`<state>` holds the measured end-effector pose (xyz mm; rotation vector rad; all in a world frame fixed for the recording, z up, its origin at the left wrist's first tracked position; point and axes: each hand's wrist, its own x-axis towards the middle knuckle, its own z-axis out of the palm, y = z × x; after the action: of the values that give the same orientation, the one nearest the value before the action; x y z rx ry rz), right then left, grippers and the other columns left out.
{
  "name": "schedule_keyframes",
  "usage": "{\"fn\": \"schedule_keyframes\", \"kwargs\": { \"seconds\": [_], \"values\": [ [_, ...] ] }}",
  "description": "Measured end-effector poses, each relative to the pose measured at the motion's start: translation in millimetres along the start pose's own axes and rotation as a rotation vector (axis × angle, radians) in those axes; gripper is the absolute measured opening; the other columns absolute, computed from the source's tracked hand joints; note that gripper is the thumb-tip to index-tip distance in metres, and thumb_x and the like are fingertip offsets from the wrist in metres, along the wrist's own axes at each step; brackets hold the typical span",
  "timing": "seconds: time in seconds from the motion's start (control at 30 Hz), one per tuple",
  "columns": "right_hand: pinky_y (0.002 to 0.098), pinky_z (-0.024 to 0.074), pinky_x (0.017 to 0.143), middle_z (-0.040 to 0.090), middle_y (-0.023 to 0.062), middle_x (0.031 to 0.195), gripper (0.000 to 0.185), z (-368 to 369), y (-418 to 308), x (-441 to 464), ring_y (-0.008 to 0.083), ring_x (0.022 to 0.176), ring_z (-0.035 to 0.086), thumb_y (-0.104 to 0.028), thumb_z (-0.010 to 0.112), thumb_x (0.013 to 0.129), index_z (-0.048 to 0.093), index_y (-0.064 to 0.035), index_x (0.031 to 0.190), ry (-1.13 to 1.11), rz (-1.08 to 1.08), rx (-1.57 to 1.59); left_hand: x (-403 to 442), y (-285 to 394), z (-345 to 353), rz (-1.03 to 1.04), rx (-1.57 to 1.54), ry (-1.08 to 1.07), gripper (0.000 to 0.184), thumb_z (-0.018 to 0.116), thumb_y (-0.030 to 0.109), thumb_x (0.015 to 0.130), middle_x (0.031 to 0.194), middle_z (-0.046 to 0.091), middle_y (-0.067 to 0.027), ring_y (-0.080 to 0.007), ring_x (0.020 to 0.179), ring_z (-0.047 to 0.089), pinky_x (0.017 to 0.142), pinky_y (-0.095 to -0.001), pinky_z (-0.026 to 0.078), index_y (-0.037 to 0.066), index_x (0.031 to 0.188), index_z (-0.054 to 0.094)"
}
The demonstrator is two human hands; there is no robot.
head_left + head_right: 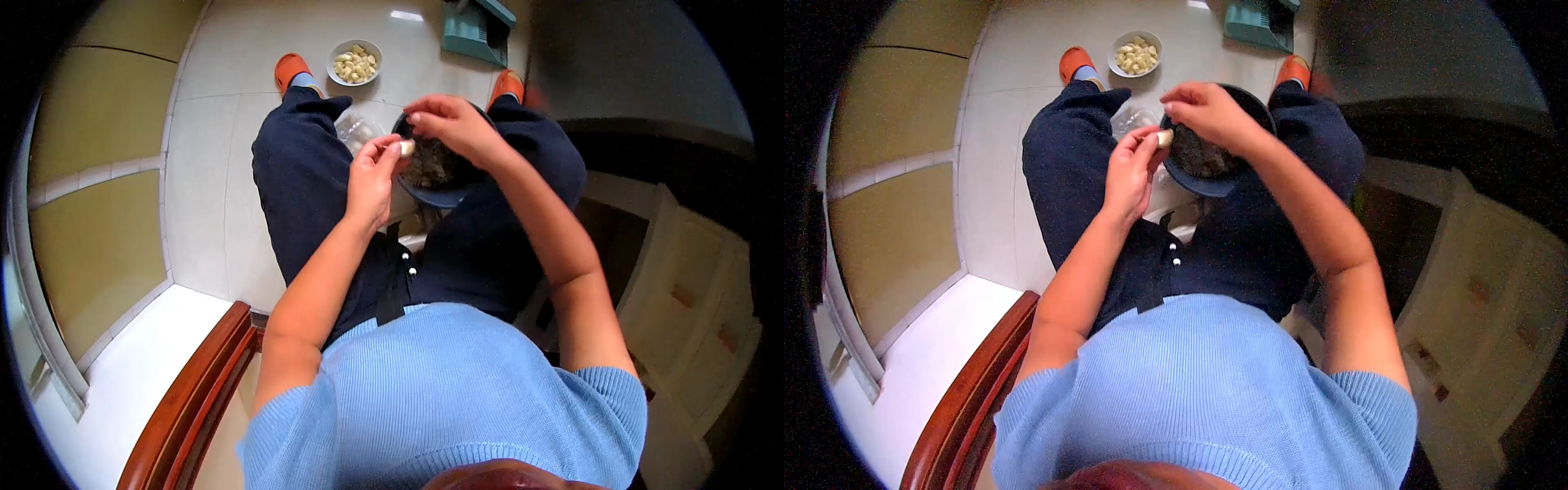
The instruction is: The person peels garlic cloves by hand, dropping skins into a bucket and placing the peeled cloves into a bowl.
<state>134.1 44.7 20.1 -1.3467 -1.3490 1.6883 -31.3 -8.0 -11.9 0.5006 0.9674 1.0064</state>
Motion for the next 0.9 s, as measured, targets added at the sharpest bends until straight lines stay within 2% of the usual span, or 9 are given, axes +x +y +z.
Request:
{"fn": "schedule_keyframes", "kwargs": {
  "seconds": [0.07,0.17,0.33,0.53,0.67,0.73,0.83,0.87,0.9],
  "values": [
    [0.0219,0.0462,0.074,0.061,0.0041,0.094,0.025,9,24,-34,0.0093,0.082,0.057,-0.012,0.056,0.087,0.057,0.0009,0.108,0.123,-0.042,0.136,0,-4,5,0.003,-0.035,0.005,0.018,0.055,0.009,0.087,0.095,0.058,-0.0074,-0.013,0.084,0.057,0.078,-0.0257,0.049,0.0,0.103,0.053],
    [0.0204,0.0487,0.069,0.061,0.0052,0.095,0.025,16,35,-68,0.0087,0.08,0.059,-0.012,0.056,0.087,0.057,0.0011,0.107,0.199,0.126,0.506,0,-7,14,0.011,0.034,-0.04,0.019,0.057,0.008,0.086,0.095,0.059,-0.0078,-0.0132,0.085,0.058,0.078,-0.0249,0.048,-0.001,0.103,0.054],
    [0.0204,0.0485,0.07,0.063,0.0042,0.089,0.02,-4,60,-62,0.0084,0.078,0.059,-0.012,0.06,0.084,0.06,-0.0002,0.101,0.211,-0.023,0.443,1,-20,31,0.184,0.337,-0.196,0.025,0.063,0.009,0.083,0.096,0.06,-0.0063,-0.0126,0.089,0.057,0.08,-0.0245,0.045,0.0,0.105,0.055],
    [0.0211,0.0494,0.07,0.062,0.0051,0.092,0.021,-6,73,-63,0.0098,0.079,0.059,-0.015,0.06,0.085,0.059,-0.0016,0.101,0.254,-0.005,0.539,6,-18,38,0.152,0.394,-0.215,0.023,0.065,0.01,0.081,0.092,0.062,-0.0045,-0.0099,0.084,0.057,0.076,-0.0223,0.045,0.0,0.1,0.059],
    [0.0248,0.052,0.072,0.06,0.0073,0.093,0.029,1,70,-58,0.0137,0.082,0.061,-0.018,0.058,0.086,0.053,-0.0016,0.11,0.249,0.09,0.758,9,-17,33,0.415,0.708,-0.206,0.014,0.067,0.007,0.078,0.083,0.062,-0.0021,-0.0078,0.074,0.057,0.068,-0.0199,0.045,0.0,0.09,0.062],
    [0.0287,0.0535,0.074,0.059,0.0094,0.096,0.03,6,72,-51,0.0149,0.081,0.06,-0.017,0.058,0.085,0.053,0.0029,0.107,0.166,0.0,0.778,10,-17,27,0.613,0.927,-0.138,0.011,0.069,0.005,0.076,0.08,0.061,-0.0014,-0.0082,0.069,0.058,0.064,-0.0197,0.046,0.001,0.085,0.063],
    [0.0287,0.0532,0.076,0.059,0.0086,0.096,0.03,6,70,-48,0.0152,0.082,0.06,-0.014,0.057,0.085,0.054,0.0011,0.11,0.131,-0.046,0.784,10,-14,22,0.626,1.01,-0.252,0.016,0.067,0.006,0.078,0.086,0.063,-0.0041,-0.0095,0.078,0.06,0.07,-0.0213,0.047,-0.001,0.092,0.062],
    [0.0283,0.0532,0.075,0.059,0.0079,0.096,0.029,5,70,-47,0.0148,0.082,0.06,-0.013,0.056,0.085,0.055,0.0002,0.111,0.113,-0.064,0.788,8,-13,22,0.402,0.746,-0.299,0.019,0.063,0.005,0.081,0.093,0.063,-0.0062,-0.0102,0.083,0.059,0.075,-0.0218,0.047,-0.002,0.099,0.06],
    [0.0258,0.0522,0.071,0.06,0.0065,0.093,0.028,1,67,-48,0.0126,0.079,0.059,-0.011,0.055,0.085,0.056,-0.0017,0.112,0.073,-0.042,0.816,7,-11,25,0.428,0.708,-0.257,0.019,0.061,0.005,0.083,0.095,0.062,-0.0067,-0.0104,0.083,0.059,0.076,-0.0218,0.046,-0.002,0.101,0.059]
  ]
}}
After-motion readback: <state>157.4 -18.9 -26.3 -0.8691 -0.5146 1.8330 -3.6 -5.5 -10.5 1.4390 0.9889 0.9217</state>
